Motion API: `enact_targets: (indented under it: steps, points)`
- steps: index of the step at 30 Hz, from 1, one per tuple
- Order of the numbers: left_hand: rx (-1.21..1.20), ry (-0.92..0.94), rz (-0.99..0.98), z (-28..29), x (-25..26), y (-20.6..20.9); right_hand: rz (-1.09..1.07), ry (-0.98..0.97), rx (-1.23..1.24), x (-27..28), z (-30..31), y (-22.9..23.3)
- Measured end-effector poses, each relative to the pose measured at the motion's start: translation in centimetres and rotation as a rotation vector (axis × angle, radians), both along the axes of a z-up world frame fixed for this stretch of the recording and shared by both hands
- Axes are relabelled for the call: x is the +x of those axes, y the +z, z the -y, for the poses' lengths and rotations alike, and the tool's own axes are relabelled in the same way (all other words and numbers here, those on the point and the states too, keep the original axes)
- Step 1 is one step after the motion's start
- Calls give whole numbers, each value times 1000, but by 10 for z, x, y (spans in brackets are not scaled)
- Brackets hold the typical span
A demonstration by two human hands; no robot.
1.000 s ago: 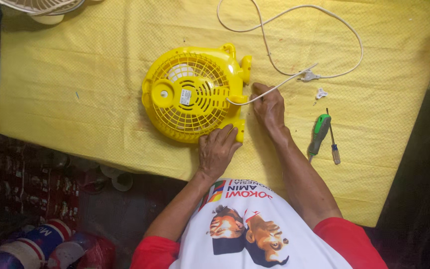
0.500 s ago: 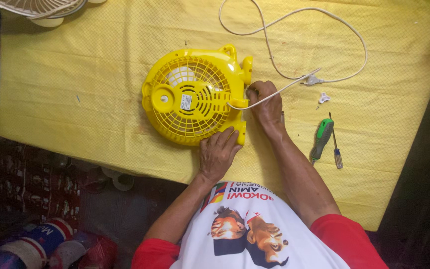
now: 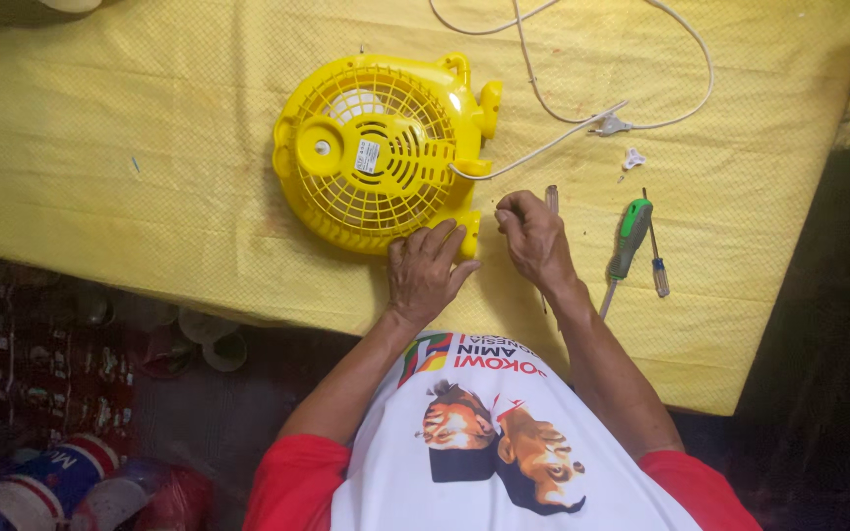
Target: The person reassembles a yellow electric fan by attaching the fan blade to the motor, placing the front grille, and securing the rear cage with a screwdriver. The person then tightens multiple screws on the base and rear of the fan to complete the assembly.
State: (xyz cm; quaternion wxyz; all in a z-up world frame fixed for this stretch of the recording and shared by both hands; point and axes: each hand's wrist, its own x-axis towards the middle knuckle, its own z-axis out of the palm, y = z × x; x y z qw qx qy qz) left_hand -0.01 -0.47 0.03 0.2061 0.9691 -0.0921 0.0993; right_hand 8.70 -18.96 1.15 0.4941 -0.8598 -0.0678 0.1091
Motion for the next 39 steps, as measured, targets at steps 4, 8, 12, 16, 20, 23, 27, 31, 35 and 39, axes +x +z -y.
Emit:
enact_targets:
  steps: [4, 8, 12, 16, 20, 23, 27, 31, 35, 39]
  points:
    - [44, -13, 6, 0, -2, -3, -52, 4, 17, -18, -5, 5]
    - [64, -53, 23, -10, -6, -6, -7, 14, 16, -30, -10, 2]
    - [55, -75, 28, -15, -10, -11, 141, 18, -6, -41, -16, -2]
    - [44, -86, 21, -17, -11, -15, 168, 12, -18, -48, -20, -4]
    - [22, -75, 35, -16, -10, -19, 218, -14, -39, -51, -24, -5]
    - [24, -69, 50, -16, -11, -21, 246, -41, -66, -52, -28, -6]
    - [13, -75, 55, -17, -10, -23, 282, -30, -115, -53, -32, -6]
    - [-8, -84, 47, -17, -10, -24, 324, -34, -132, -53, -33, -7]
    - [-7, -87, 51, -17, -10, -25, 332, -13, -154, -51, -32, -10]
    - [-8, -95, 39, -17, -10, -24, 322, 22, -136, -49, -29, -14]
